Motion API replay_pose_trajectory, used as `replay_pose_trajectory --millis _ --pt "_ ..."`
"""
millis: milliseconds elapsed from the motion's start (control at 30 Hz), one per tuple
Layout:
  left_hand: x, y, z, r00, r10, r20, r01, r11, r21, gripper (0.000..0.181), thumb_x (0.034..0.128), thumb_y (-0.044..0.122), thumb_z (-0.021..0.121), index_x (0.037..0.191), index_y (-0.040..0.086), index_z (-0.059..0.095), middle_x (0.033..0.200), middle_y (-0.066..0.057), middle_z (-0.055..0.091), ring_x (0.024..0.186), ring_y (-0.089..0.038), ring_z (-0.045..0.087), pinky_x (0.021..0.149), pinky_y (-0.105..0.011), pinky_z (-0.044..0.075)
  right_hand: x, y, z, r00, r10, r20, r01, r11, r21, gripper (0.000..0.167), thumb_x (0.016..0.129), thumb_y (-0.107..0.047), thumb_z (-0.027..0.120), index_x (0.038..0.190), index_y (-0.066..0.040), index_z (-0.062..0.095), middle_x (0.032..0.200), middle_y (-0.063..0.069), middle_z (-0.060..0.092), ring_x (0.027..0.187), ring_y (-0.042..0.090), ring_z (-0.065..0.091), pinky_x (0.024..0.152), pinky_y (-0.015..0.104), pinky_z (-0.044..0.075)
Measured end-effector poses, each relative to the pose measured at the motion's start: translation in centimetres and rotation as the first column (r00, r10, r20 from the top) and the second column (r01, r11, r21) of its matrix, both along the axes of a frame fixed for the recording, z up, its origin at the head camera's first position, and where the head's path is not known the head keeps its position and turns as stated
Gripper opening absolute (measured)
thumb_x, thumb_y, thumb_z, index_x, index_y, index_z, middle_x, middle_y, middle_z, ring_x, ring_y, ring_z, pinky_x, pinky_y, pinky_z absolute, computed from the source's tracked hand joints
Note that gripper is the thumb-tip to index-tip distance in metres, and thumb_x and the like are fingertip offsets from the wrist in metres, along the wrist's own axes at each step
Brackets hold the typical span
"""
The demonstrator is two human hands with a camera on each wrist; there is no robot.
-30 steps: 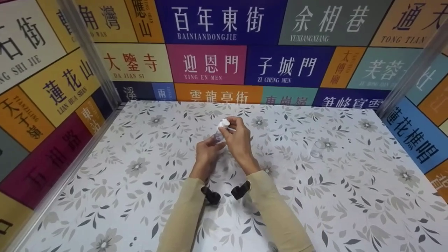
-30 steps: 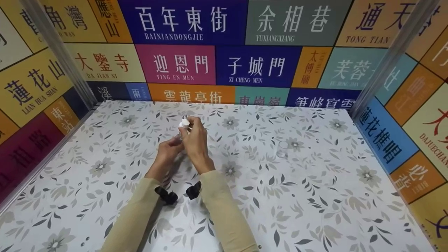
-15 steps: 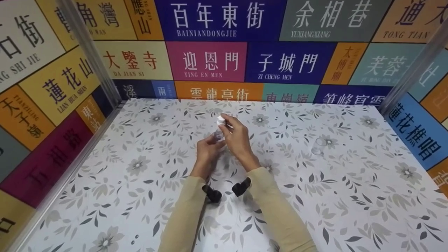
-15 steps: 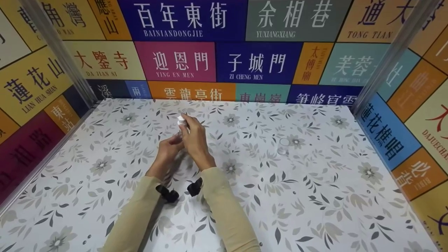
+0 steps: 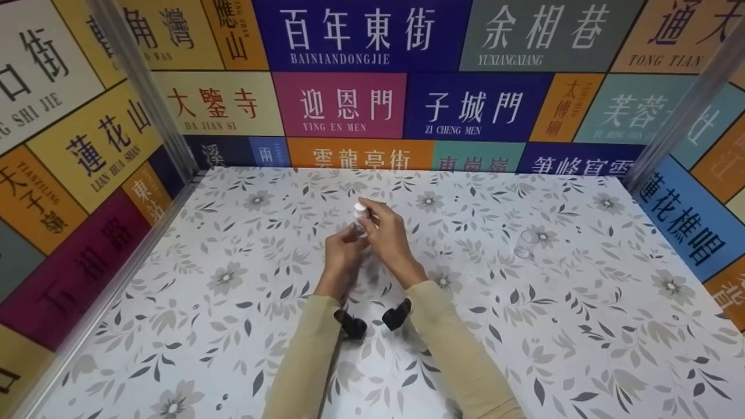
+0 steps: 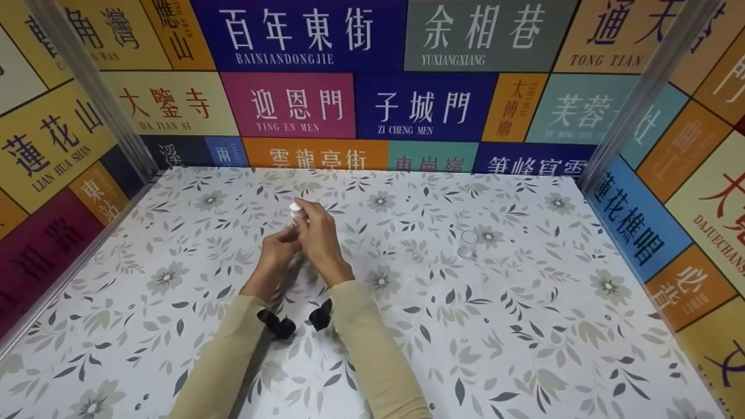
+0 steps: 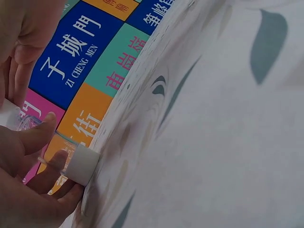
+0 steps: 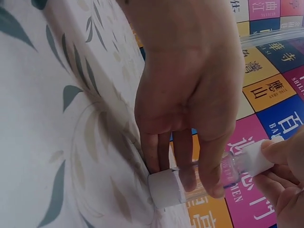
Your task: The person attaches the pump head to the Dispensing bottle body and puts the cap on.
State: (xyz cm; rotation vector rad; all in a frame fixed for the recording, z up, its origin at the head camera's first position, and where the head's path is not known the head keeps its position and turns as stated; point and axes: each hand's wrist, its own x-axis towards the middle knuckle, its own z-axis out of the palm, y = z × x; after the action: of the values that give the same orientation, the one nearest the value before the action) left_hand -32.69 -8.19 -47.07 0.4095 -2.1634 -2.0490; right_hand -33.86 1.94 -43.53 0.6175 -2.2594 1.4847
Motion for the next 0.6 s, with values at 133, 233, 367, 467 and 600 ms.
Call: replay_pose_trajectory --millis 133,233,367,467,600 --pt "0.00 -0.03 0.05 1.000 -0.005 0.008 0.005 1.000 -0.006 0.047 0.0863 0.002 0.069 0.133 0.003 0.063 0.126 -0.019 0.069 0.110 -0.027 0.068 0.084 -0.029 0.054 -0.02 -0.03 -0.22 1.000 0.000 0.021 0.000 1.000 -0.005 0.039 0.092 0.000 0.067 0.130 0.003 0.062 0.125 0.022 0.066 0.118 0.033 0.066 0.100 0.031 0.053" --pt "0.00 -0.04 0.03 1.000 -0.007 -0.002 0.007 1.000 0.008 0.045 0.0861 0.002 0.069 0.131 0.003 0.064 0.125 -0.019 0.070 0.107 -0.024 0.068 0.082 -0.028 0.054 -0.07 -0.01 -0.27 1.000 -0.001 0.021 0.001 1.000 -0.009 0.041 0.092 0.000 0.068 0.132 0.003 0.060 0.126 0.023 0.066 0.118 0.034 0.066 0.099 0.033 0.054" --pt "0.05 0.04 -0.09 1.000 -0.005 -0.022 0.006 0.998 0.058 0.044 0.0859 -0.002 0.067 0.130 0.003 0.066 0.123 -0.019 0.071 0.097 -0.019 0.067 0.081 -0.029 0.055 -0.12 0.07 -0.37 1.000 0.002 0.023 -0.002 1.000 -0.020 0.043 0.090 -0.001 0.070 0.131 0.004 0.060 0.126 0.023 0.066 0.118 0.034 0.065 0.100 0.034 0.053" --pt "0.05 0.18 -0.21 0.999 0.007 -0.035 -0.004 0.995 0.103 0.042 0.0858 -0.004 0.067 0.127 0.002 0.067 0.120 -0.020 0.071 0.091 -0.016 0.065 0.081 -0.031 0.055 -0.19 0.13 -0.50 1.000 0.018 0.014 -0.018 0.999 -0.029 0.046 0.089 -0.001 0.072 0.133 0.005 0.058 0.127 0.023 0.065 0.122 0.034 0.063 0.102 0.034 0.052" --pt "-0.02 0.27 -0.27 0.999 0.023 -0.044 -0.019 0.996 0.090 0.039 0.0862 -0.002 0.067 0.125 0.002 0.068 0.118 -0.020 0.072 0.089 -0.015 0.065 0.077 -0.027 0.054 -0.23 0.14 -0.61 0.999 0.038 -0.012 -0.038 0.999 -0.036 0.048 0.088 0.002 0.071 0.134 0.006 0.056 0.129 0.023 0.063 0.125 0.033 0.060 0.106 0.033 0.049"
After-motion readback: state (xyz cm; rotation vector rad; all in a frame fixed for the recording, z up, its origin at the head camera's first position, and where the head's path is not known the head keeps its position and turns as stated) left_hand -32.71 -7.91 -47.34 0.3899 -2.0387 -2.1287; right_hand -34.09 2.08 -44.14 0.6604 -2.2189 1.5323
